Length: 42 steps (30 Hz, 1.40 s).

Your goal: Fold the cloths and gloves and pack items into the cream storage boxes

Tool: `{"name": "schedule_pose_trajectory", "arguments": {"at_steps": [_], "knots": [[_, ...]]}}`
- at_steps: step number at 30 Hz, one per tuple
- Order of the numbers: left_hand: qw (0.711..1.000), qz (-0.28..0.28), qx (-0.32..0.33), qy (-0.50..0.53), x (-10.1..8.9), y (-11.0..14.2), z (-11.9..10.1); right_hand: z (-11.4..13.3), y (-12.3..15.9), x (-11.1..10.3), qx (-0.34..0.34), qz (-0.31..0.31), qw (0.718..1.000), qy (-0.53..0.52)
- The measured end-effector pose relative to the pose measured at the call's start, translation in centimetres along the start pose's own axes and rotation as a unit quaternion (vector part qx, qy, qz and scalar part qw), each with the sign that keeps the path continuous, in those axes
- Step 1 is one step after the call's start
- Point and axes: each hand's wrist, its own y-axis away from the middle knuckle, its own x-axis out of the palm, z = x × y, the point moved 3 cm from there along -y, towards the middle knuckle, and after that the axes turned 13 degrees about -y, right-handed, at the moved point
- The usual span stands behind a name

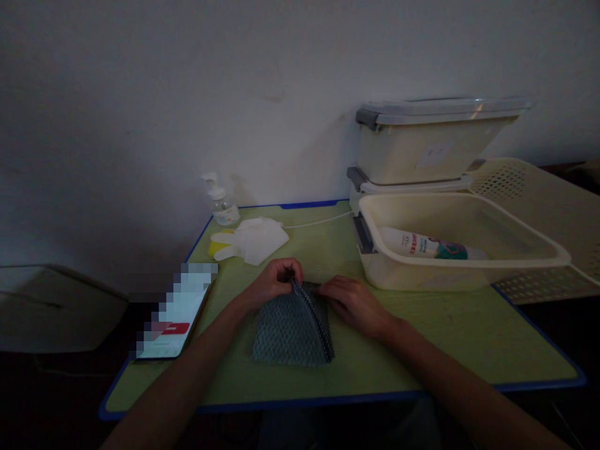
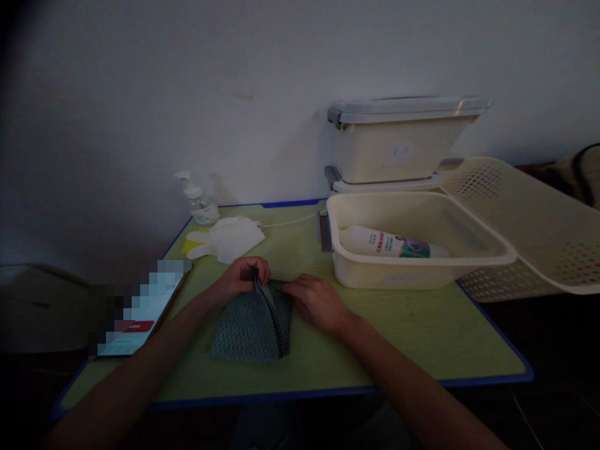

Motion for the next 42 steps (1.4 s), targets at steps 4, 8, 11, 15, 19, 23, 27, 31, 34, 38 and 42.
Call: {"name": "schedule_pose_trajectory", "arguments": {"at_steps": [4, 8, 11, 15, 19, 23, 27, 31, 34, 38, 42], "knots": [[0.999, 0.009, 0.004, 0.031, -0.6, 0.0, 0.1, 0.8, 0.1, -0.1, -0.037, 0.067, 0.995, 0.060], [0.999, 0.035, -0.004, 0.027, -0.3, 0.0, -0.1, 1.4, 0.1, 0.0, -0.035, 0.092, 0.989, 0.110], [0.999, 0.036, 0.003, -0.031, 0.4, 0.0, -0.4, 1.4, 0.1, 0.1, -0.027, 0.090, 0.990, 0.105], [0.982, -0.023, -0.002, -0.189, 1.6, 0.1, -0.4, 0.7, 0.3, -0.2, 0.011, 0.026, 1.000, -0.001], [0.944, -0.033, 0.016, -0.328, 2.7, 0.5, -0.5, -0.2, 0.4, -0.7, 0.053, -0.086, 0.989, -0.110], [0.879, 0.018, 0.049, -0.474, 3.5, 0.8, -0.7, 0.1, 0.3, -0.9, 0.043, -0.107, 0.986, -0.121], [0.828, 0.044, 0.031, -0.559, 4.1, 0.8, -0.4, 0.8, 0.2, -0.8, 0.006, -0.064, 0.994, -0.092], [0.830, 0.032, 0.020, -0.556, 4.2, 0.8, -0.2, 0.6, 0.2, -0.5, 0.010, -0.030, 0.999, -0.021], [0.843, 0.023, 0.011, -0.537, 3.8, 0.9, -0.7, 0.3, 0.4, -0.4, 0.006, -0.028, 0.999, 0.020], [0.839, 0.029, 0.018, -0.543, 2.5, 2.1, -2.5, 0.7, 0.8, -0.7, -0.024, -0.099, 0.995, 0.005], [0.807, 0.054, 0.029, -0.587, 1.2, 4.7, -3.8, 2.0, 0.6, -0.3, -0.022, -0.094, 0.995, -0.007]]}}
